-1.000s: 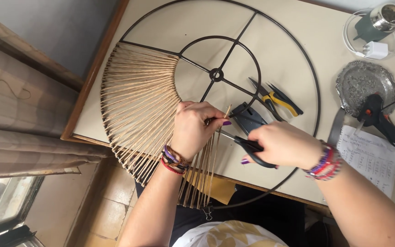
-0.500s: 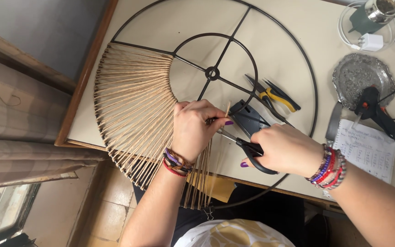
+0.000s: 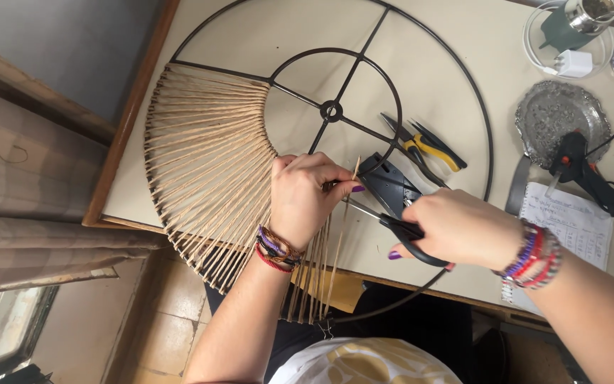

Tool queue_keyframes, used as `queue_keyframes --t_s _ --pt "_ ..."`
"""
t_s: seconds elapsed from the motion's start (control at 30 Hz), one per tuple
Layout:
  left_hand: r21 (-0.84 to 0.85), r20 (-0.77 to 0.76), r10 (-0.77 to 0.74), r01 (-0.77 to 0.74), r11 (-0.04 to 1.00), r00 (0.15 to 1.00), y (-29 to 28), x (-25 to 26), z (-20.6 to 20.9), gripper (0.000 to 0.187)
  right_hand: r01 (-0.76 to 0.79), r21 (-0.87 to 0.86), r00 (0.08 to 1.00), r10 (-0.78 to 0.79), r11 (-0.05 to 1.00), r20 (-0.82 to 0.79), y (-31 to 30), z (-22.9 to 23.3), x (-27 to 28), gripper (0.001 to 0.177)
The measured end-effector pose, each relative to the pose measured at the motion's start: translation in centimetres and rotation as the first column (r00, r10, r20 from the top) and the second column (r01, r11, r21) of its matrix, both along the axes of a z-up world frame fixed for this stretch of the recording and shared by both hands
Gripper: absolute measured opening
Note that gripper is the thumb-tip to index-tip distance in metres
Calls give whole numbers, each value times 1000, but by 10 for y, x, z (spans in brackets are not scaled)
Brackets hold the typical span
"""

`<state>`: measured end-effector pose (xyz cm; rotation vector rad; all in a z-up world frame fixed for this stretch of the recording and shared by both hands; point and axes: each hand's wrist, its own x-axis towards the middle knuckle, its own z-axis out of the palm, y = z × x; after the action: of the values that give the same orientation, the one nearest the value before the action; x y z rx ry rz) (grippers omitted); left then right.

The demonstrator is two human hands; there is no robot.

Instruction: Attaching wooden sticks to a metal frame to create a lampshade and trimming them with scissors

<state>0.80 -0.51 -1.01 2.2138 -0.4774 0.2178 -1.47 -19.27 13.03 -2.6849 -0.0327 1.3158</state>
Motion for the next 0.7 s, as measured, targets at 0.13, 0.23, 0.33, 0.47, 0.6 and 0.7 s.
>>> queue_keyframes --t_s 0.13,0.23,0.33,0.47,0.6,0.7 --pt "-8 15 -8 8 1000 1000 0 0 -1 14 -51 43 998 50 998 26 9 -5 6 33" --pt "-12 30 -11 12 1000 999 0 0 -4 12 -110 74 992 105 991 74 9 -25 16 36" --pt "-13 37 -12 12 1000 999 0 0 -5 12 -184 78 976 173 980 135 7 -45 22 41" --pt "-19 38 -8 8 1000 999 0 -1 -5 12 -247 55 950 231 967 210 8 -56 22 44" --pt "-31 53 -14 16 999 998 1 -1 -3 12 -278 2 930 268 961 253 8 -55 19 38" --pt "-47 53 -10 13 999 999 2 -1 1 12 -238 -3 941 231 971 249 6 -58 15 37"
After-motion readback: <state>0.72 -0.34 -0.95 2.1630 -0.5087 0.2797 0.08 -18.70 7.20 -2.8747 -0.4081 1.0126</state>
